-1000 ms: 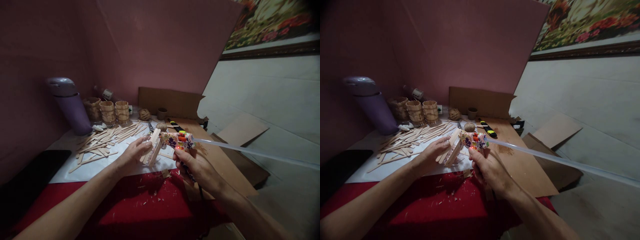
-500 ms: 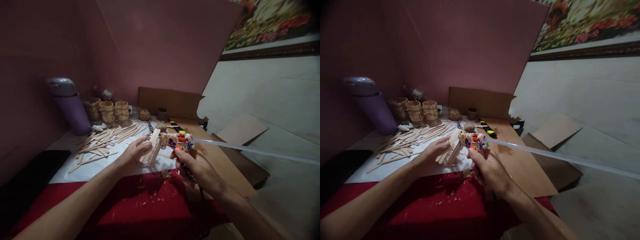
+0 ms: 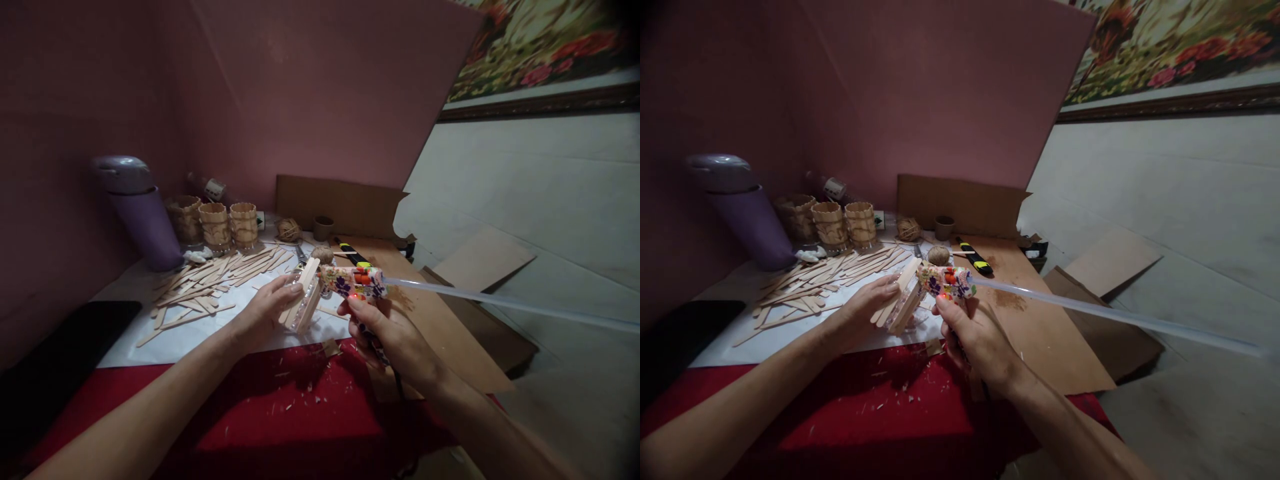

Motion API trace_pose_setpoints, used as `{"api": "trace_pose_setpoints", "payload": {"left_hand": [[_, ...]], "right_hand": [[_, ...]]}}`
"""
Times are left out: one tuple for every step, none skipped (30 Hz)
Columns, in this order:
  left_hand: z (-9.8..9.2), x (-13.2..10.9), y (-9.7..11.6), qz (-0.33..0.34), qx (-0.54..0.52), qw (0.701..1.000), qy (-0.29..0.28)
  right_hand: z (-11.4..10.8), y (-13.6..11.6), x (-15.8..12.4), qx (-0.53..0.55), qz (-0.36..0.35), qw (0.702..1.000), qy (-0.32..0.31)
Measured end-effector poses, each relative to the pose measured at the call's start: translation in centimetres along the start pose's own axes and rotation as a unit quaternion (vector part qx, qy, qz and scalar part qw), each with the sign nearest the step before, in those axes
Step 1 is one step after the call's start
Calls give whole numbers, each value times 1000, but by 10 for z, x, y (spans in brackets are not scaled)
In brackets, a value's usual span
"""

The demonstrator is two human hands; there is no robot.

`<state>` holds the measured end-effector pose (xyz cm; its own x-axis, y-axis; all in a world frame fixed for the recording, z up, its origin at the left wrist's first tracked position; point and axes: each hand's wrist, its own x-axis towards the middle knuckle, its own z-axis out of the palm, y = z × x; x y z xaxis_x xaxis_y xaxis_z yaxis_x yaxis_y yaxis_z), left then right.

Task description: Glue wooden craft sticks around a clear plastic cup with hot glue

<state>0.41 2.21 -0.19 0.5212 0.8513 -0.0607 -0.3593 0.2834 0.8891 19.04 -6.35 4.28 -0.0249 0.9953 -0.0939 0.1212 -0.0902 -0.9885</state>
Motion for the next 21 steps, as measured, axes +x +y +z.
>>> {"api": "trace_pose_setpoints", "payload": {"left_hand": [[0, 0, 0, 1, 0, 1000, 0], [0, 0, 0, 2, -1, 1000, 0], [0, 0, 0, 2, -2, 1000, -2], [0, 0, 0, 2, -4, 1000, -4], [-1, 0, 0, 2, -5, 1000, -7], [-1, 1, 0, 2, -6, 1000, -8], [-1, 1, 0, 2, -5, 1000, -7], [-2, 1, -1, 1, -5, 1000, -6], [-2, 1, -1, 0, -5, 1000, -4], [-1, 1, 0, 0, -4, 1000, -3], [-1, 1, 0, -1, -3, 1000, -2], [0, 0, 0, -2, -3, 1000, -2], [0, 0, 0, -2, -5, 1000, -3], [1, 0, 1, -1, -8, 1000, -4], [1, -1, 1, 0, -11, 1000, -6], [2, -1, 1, 1, -15, 1000, -9], [2, -1, 1, 2, -19, 1000, -11], [2, -1, 1, 3, -21, 1000, -13], [2, -1, 1, 4, -22, 1000, -15], [2, -1, 1, 5, -22, 1000, -15], [2, -1, 1, 6, -22, 1000, -14]], "right_hand": [[0, 0, 0, 5, 2, 1000, 1], [1, 1, 0, 11, 3, 1000, 3], [1, 1, 0, 15, 2, 1000, 5], [1, 1, 0, 16, 3, 1000, 5], [0, 2, 0, 15, 3, 1000, 4], [0, 2, 1, 12, 4, 1000, 1], [-1, 3, 1, 8, 5, 1000, -2], [-1, 4, 1, 4, 7, 1000, -5], [-2, 5, 1, 0, 9, 1000, -9], [-2, 6, 1, -3, 10, 1000, -11], [-3, 6, 1, -5, 12, 1000, -13], [-3, 7, 1, -6, 14, 1000, -13], [-3, 7, 1, -5, 15, 1000, -11], [-2, 7, 1, -2, 15, 1000, -7], [-2, 7, 1, 3, 13, 1000, -4], [-1, 6, 1, 8, 11, 1000, -1], [0, 6, 0, 11, 9, 1000, -1], [1, 5, 0, 14, 6, 1000, -2], [1, 5, 0, 16, 4, 1000, -4], [1, 4, 0, 17, 2, 1000, -7], [2, 4, 0, 20, 1, 1000, -8]]}}
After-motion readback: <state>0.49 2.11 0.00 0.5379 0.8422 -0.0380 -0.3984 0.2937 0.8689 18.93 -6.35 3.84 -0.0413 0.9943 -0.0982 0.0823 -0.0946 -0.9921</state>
